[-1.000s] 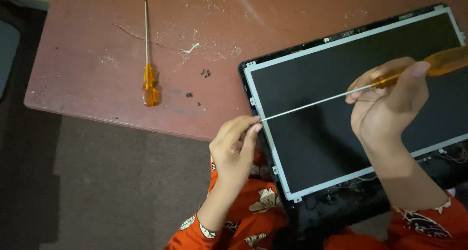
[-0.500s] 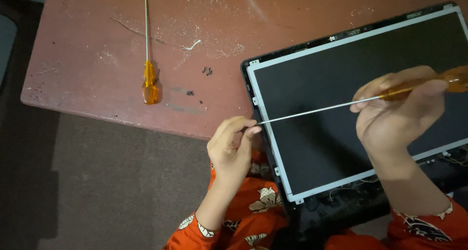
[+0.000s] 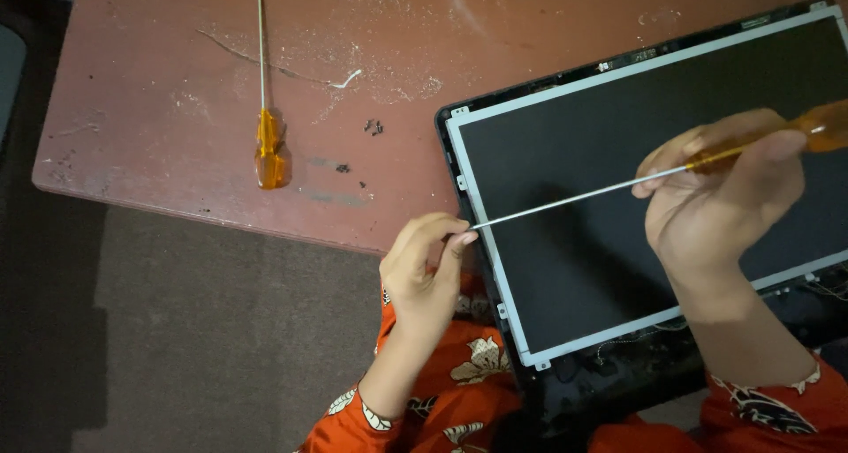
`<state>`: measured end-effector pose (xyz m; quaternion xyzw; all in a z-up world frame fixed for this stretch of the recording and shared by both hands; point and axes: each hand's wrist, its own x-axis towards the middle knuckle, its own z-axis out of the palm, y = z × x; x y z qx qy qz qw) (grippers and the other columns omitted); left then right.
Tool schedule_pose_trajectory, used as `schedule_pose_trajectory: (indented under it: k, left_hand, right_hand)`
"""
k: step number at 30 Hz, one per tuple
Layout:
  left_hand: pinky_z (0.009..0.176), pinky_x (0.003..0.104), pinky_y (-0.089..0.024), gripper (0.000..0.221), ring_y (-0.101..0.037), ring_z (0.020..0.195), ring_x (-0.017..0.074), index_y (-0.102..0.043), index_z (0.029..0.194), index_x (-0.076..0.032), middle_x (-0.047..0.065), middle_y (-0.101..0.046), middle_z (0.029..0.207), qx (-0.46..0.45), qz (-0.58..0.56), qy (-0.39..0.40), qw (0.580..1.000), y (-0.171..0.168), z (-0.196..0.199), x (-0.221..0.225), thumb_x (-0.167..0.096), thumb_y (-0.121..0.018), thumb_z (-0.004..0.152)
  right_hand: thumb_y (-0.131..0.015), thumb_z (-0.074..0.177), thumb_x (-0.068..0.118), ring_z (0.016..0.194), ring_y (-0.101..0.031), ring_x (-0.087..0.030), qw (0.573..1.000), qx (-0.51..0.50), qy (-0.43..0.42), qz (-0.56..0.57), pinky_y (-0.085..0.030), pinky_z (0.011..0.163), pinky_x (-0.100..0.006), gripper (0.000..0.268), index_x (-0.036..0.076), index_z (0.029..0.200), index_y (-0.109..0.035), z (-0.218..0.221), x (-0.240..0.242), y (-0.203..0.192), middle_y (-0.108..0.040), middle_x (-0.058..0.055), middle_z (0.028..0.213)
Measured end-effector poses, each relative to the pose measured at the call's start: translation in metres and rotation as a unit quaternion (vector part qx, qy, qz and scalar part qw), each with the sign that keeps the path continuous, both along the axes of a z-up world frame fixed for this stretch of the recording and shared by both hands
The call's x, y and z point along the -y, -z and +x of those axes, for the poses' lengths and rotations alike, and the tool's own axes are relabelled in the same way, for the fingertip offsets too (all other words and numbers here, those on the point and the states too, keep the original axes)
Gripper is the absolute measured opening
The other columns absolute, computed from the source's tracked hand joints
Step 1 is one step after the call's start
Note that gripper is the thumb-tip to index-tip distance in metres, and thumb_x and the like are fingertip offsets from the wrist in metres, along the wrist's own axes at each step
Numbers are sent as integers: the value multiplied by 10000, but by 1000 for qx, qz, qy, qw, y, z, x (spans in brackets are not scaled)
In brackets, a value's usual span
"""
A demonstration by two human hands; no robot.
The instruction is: Removing small screws from the internal frame of a monitor using a manual screwdriver.
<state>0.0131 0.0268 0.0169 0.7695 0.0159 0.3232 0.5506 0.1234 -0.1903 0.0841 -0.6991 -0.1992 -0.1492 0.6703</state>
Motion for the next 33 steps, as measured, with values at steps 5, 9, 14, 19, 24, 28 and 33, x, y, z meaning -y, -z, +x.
schedule_pose_trajectory:
  k: [5, 9, 14, 19, 24, 28, 33]
  left_hand:
    - [660, 264, -559, 35, -694, 812, 193, -681, 939, -56, 91, -715, 913, 9, -23, 3, 1000, -6, 1, 1, -54, -702, 967]
    - [709, 271, -574, 26, -675, 797, 192, -680, 963, -35, 110, -704, 927, 21, -16, 9, 1000, -3, 6, -2, -42, -705, 963]
    - [892, 331, -559, 34, -694, 953, 209, -704, 983, -89, 55, -730, 983, 8, 39, -10, 999, 6, 21, -9, -85, -731, 962]
    - [1064, 387, -369, 222, -550, 1194, 231, -738, 1205, -204, 29, -617, 1373, -41, 136, -28, 990, 11, 30, -15, -302, -617, 1045]
    - [1044, 382, -391, 418, -445, 1245, 221, -638, 1367, -167, 27, -578, 1421, -111, 82, -74, 988, 11, 22, -23, -337, -369, 1096]
    - [1058, 392, -427, 401, -436, 1256, 239, -682, 1289, -161, 21, -587, 1373, -117, 50, -114, 985, 10, 14, -25, -355, -385, 1101]
    - [1067, 397, -425, 339, -441, 1247, 241, -685, 1269, -163, 17, -585, 1372, -109, 59, -132, 983, 15, 11, -25, -288, -426, 1089]
  right_hand:
    - [-468, 1115, 625, 533, -550, -163, 1000, -18, 6, 22, -512, 539, -253, 510, 134, 994, -530, 3, -4, 0, -530, -47, 679]
    - [-428, 1154, 569, 558, -585, -163, 999, 16, -29, 10, -534, 542, -246, 472, 124, 1035, -534, 6, 0, 2, -561, -59, 732]
    - [-420, 1178, 494, 638, -655, -212, 997, 58, -52, -7, -573, 557, -284, 452, 74, 1066, -543, 16, -1, 2, -566, -48, 886]
    - [-469, 1147, 428, 677, -691, -268, 990, 72, -95, -78, -601, 593, -309, 424, 9, 1096, -506, 24, -11, -9, -593, -133, 895]
    - [-464, 1122, 388, 708, -711, -257, 982, 84, -89, -145, -601, 645, -303, 433, -34, 1065, -541, 19, -25, -24, -628, -160, 793]
    - [-462, 1130, 331, 704, -708, -269, 979, 81, -89, -162, -609, 657, -320, 410, -63, 1065, -553, 18, -30, -29, -638, -187, 802]
    - [-464, 1128, 307, 723, -714, -258, 976, 84, -110, -166, -617, 673, -303, 381, -59, 1082, -558, 21, -32, -30, -647, -184, 820]
